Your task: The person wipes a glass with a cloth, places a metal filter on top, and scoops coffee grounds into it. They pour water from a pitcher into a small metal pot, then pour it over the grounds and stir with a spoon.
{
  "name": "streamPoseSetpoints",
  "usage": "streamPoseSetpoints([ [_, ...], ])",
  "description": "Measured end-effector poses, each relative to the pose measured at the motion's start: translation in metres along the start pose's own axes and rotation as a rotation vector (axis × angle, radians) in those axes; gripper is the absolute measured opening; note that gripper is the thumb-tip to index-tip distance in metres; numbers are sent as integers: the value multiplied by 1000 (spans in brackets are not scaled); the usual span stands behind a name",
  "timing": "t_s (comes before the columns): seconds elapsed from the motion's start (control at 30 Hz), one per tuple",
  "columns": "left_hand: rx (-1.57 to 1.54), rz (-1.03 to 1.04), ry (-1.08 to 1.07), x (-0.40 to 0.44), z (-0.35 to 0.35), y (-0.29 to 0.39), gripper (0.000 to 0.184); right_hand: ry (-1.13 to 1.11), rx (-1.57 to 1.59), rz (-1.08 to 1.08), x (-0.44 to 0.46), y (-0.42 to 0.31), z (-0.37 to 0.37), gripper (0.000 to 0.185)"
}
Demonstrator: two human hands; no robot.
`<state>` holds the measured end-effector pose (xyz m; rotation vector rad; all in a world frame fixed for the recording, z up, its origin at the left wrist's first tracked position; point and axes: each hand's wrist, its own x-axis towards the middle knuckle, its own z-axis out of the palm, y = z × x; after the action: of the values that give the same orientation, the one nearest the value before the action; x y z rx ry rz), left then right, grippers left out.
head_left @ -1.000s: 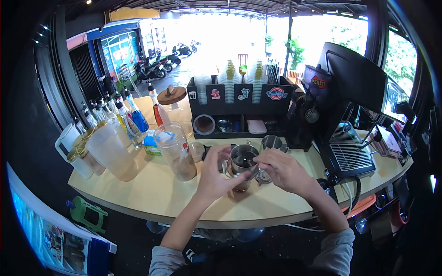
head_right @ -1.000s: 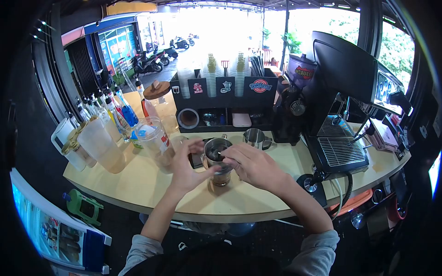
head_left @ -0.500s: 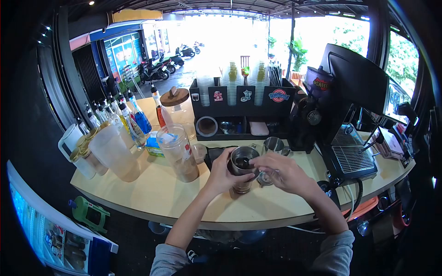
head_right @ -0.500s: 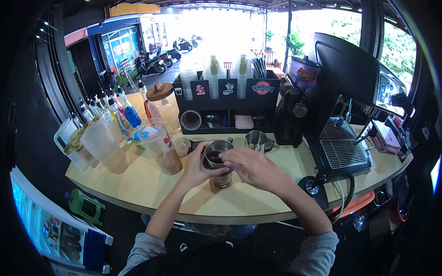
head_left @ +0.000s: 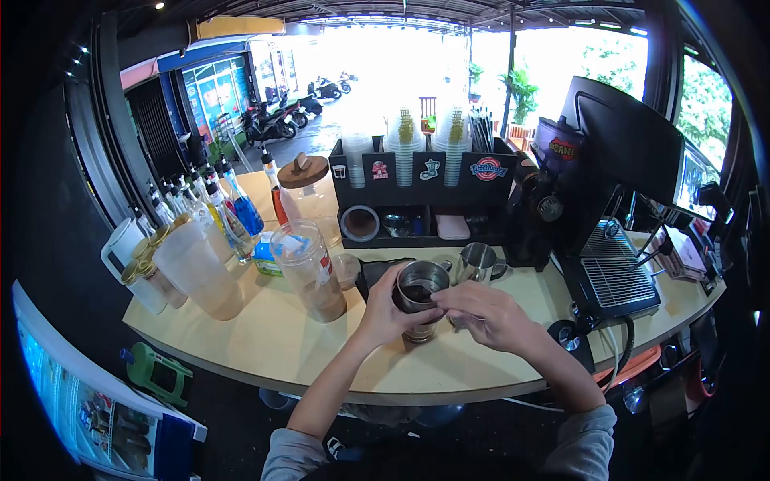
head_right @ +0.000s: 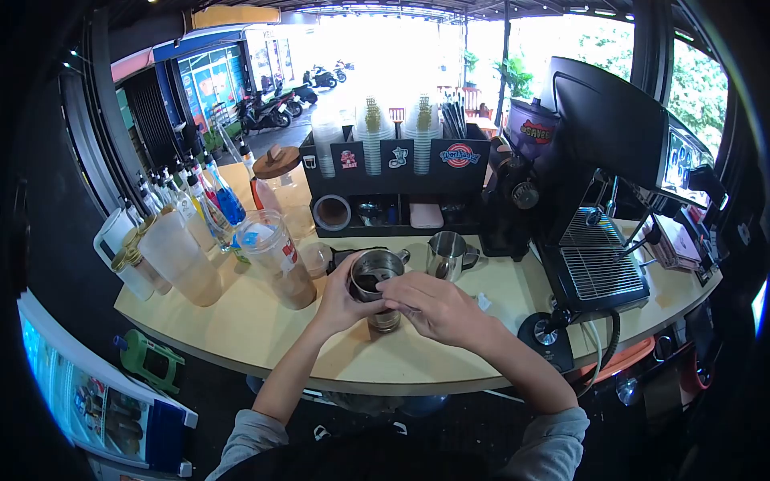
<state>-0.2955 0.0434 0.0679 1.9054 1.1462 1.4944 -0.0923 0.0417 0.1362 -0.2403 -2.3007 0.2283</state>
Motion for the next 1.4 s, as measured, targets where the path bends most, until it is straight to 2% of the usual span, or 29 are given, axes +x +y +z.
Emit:
streamPoseSetpoints([
  [0.07,-60,-16,-23,0,0,2,74,74,-78,-11,0,3,0,19],
  [0.2,-84,-3,-31,0,-2,-2,73,83,-105,-90,5,2,2,19],
  [0.27,-97,-16,-30,-1,-3,-5,72,-39,-72,-113,3,-4,7,21],
  [0.4,-109,-21,-31,0,-2,4,72,10,-80,-13,2,2,0,18],
  [0.5,-117,-56,-41,1,-3,6,72,10,25,-20,-1,0,2,17],
  [0.7,-169,-35,9,5,-3,11,75,43,-47,9,-4,2,-2,16],
  [1.03,-97,34,-43,20,-6,7,80,31,87,67,-2,1,-12,15],
  [1.13,-117,68,-76,22,-6,8,81,101,70,80,-2,8,-14,14],
  [1.2,-132,90,-94,24,-8,7,81,63,263,179,-3,8,-17,13],
  [1.23,-138,91,-100,24,-8,5,81,62,265,179,-4,9,-17,13],
  [1.3,-146,90,-108,24,-9,4,82,131,536,331,-6,13,-16,15],
  [1.4,-145,98,-136,27,-13,3,84,167,674,384,-2,17,-17,18],
])
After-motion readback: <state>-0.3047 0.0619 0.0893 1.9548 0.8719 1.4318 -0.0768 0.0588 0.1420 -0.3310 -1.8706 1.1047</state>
